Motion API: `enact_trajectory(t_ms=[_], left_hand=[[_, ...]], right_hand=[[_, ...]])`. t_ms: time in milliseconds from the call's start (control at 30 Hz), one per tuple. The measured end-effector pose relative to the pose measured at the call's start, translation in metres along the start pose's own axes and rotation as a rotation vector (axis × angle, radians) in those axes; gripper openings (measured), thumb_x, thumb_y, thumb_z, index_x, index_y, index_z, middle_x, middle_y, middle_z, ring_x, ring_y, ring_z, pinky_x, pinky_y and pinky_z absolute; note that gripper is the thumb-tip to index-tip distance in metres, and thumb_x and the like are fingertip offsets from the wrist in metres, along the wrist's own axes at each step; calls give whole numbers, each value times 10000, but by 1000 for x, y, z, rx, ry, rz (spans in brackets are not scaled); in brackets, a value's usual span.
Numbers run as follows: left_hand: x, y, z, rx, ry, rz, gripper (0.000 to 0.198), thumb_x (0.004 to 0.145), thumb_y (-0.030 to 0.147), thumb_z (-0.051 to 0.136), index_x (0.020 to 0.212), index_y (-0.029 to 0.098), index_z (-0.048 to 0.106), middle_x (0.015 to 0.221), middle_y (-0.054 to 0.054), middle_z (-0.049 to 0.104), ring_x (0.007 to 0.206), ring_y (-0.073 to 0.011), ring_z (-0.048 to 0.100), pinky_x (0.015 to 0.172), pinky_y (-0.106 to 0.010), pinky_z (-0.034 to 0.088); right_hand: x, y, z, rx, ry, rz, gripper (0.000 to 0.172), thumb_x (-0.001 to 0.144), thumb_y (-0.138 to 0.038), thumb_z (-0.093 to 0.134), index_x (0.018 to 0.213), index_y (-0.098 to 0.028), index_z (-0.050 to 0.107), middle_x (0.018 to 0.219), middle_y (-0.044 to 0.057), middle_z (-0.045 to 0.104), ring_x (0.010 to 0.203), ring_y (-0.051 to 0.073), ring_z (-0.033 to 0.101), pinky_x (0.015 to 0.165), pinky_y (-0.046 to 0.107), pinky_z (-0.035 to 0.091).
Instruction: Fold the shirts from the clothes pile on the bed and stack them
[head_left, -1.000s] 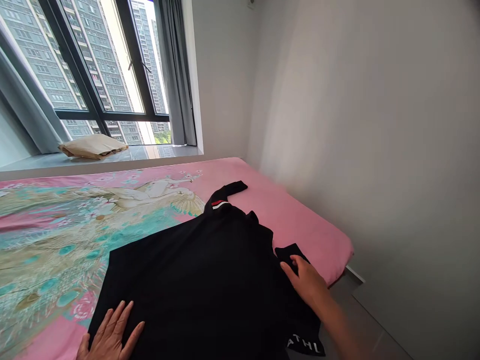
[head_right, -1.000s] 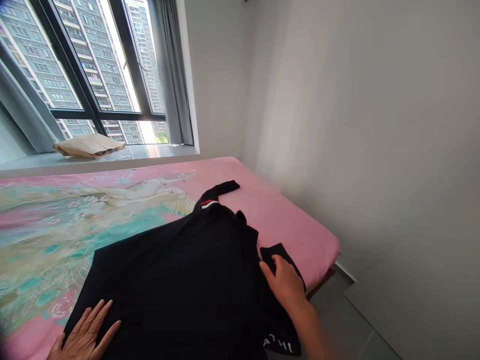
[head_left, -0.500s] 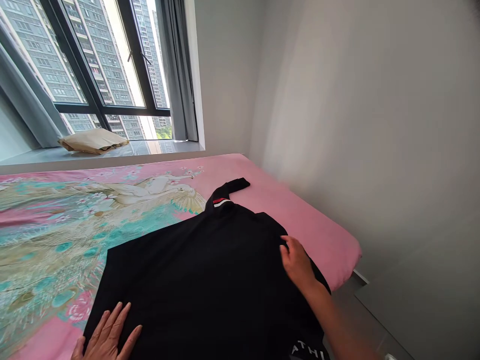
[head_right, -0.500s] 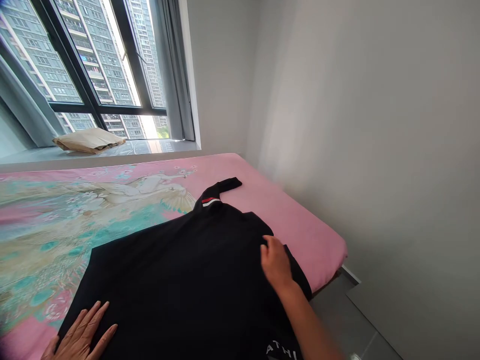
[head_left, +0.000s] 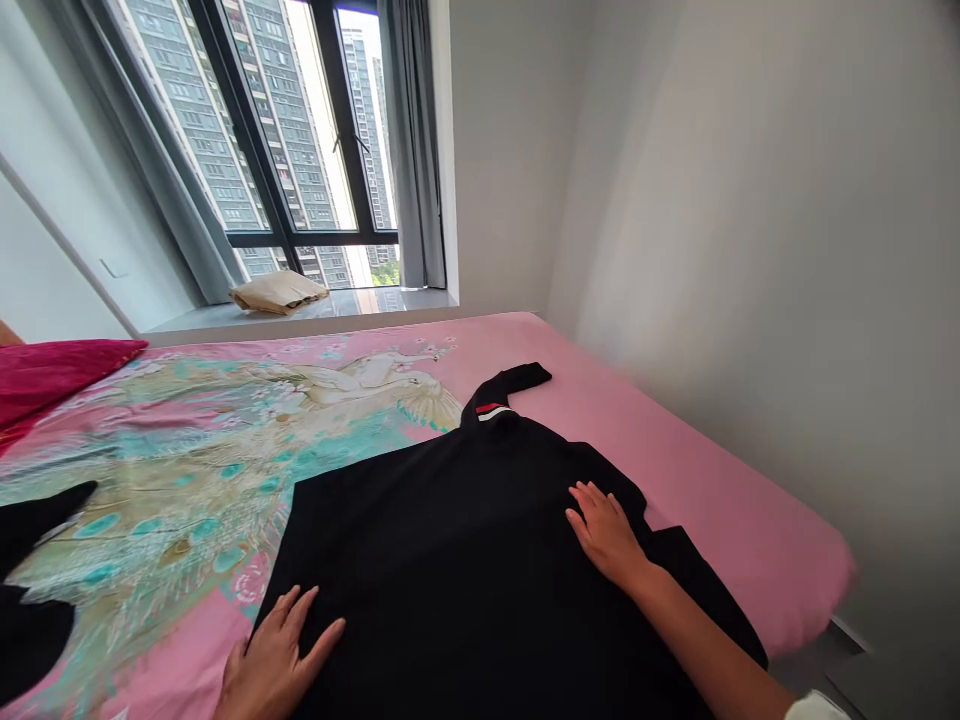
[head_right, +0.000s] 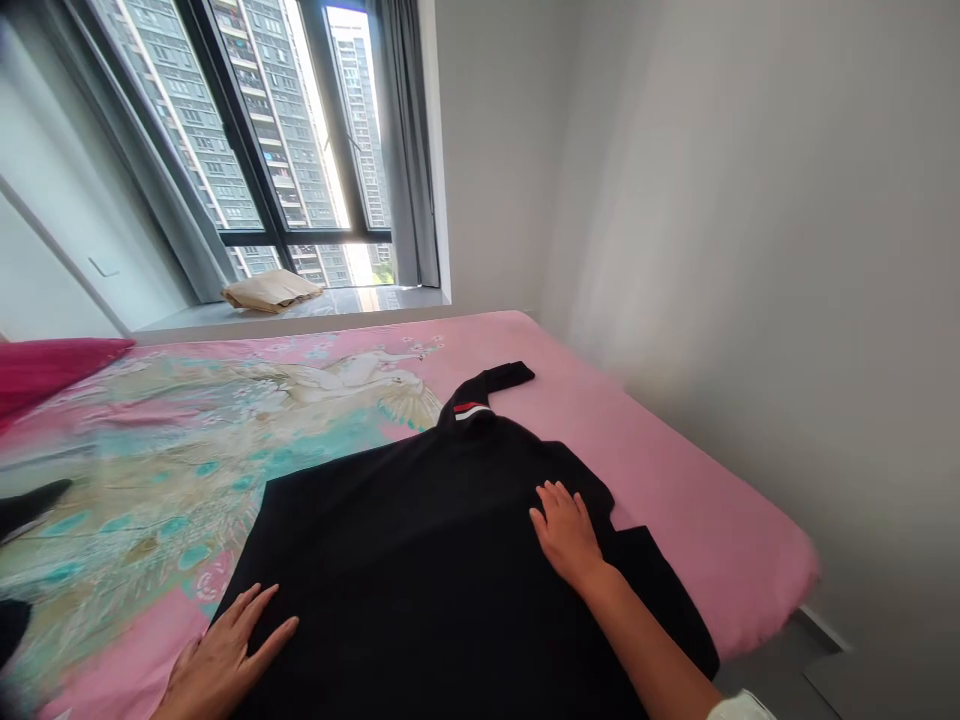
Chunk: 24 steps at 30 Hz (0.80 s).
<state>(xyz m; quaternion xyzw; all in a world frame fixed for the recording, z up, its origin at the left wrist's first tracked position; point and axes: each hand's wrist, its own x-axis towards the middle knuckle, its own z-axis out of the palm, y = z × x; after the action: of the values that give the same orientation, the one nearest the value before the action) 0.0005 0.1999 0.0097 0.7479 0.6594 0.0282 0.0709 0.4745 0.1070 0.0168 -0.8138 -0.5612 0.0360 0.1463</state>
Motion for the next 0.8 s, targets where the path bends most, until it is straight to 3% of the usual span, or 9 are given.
enact_trajectory(t_ms=[100, 167, 300, 400, 533, 600, 667, 700, 800], left_hand=[[21, 14, -19, -30, 46, 95, 611, 840, 541, 296, 1339, 225, 454, 1467, -60, 386, 1383, -228, 275, 1118, -490, 201], [37, 16, -21, -44, 43, 179, 578, 878, 499, 253, 1391, 259, 368, 1505, -20, 313, 1408, -201, 203, 1140, -499, 117], [72, -13, -6, -5, -62, -9, 609, 882, 478, 233, 1438, 229, 256, 1537, -56, 212, 1419, -235, 156, 1112, -588, 33], [95, -35, -8, 62, -67, -66, 626, 853, 487, 304, 1397, 181, 357, 1508, -123, 285, 1383, -280, 262, 1095, -611, 42], [126, -21, -31, 33, -12, 126, 494, 861, 447, 323, 1216, 215, 576, 1374, -88, 507, 1299, -241, 409, 1114, -479, 169], [142, -7, -34, -44, -5, 237, 473, 872, 423, 323, 1260, 259, 539, 1428, -22, 450, 1350, -186, 332, 1134, -408, 150], [159, 1, -26, -105, -30, 202, 491, 874, 394, 329, 1323, 256, 471, 1475, -7, 375, 1388, -182, 255, 1146, -444, 83], [167, 1, -20, -125, -35, 140, 500, 878, 382, 319, 1342, 248, 446, 1483, -13, 358, 1393, -197, 243, 1139, -488, 60], [191, -12, -1, -158, 29, -24, 512, 897, 354, 246, 1372, 238, 398, 1496, -39, 334, 1390, -228, 248, 1110, -555, 91]], right_hand=[[9, -26, -2, 94, 4, -148, 530, 945, -431, 242, 1339, -150, 457, 1426, 73, 414, 1370, 202, 271, 1142, 431, 181], [21, -27, 2, 138, -31, -241, 524, 949, -438, 235, 1348, -173, 449, 1423, 64, 421, 1369, 190, 275, 1140, 419, 195], [53, 10, 18, 47, -178, -193, 558, 904, -508, 339, 1369, -212, 425, 1452, 70, 376, 1368, 236, 276, 1123, 474, 216], [74, 25, 20, -18, -158, -131, 578, 874, -520, 404, 1328, -170, 480, 1413, 112, 427, 1318, 273, 368, 1072, 466, 316], [93, -26, 12, 49, -26, -335, 419, 922, -385, 348, 1177, -171, 602, 1230, 89, 600, 1207, 221, 498, 1070, 401, 332], [106, -58, 18, 100, -63, -547, 386, 931, -357, 342, 1173, -205, 601, 1252, 48, 589, 1249, 183, 454, 1103, 366, 285], [124, -75, 31, 93, -152, -641, 378, 930, -364, 354, 1200, -232, 582, 1311, 28, 546, 1289, 176, 407, 1120, 380, 245], [135, -75, 39, 65, -181, -593, 394, 928, -373, 357, 1238, -230, 554, 1356, 35, 505, 1311, 189, 378, 1124, 411, 225], [170, -55, 61, -35, -155, -242, 496, 930, -396, 325, 1376, -190, 401, 1473, 79, 339, 1368, 243, 272, 1110, 503, 192]])
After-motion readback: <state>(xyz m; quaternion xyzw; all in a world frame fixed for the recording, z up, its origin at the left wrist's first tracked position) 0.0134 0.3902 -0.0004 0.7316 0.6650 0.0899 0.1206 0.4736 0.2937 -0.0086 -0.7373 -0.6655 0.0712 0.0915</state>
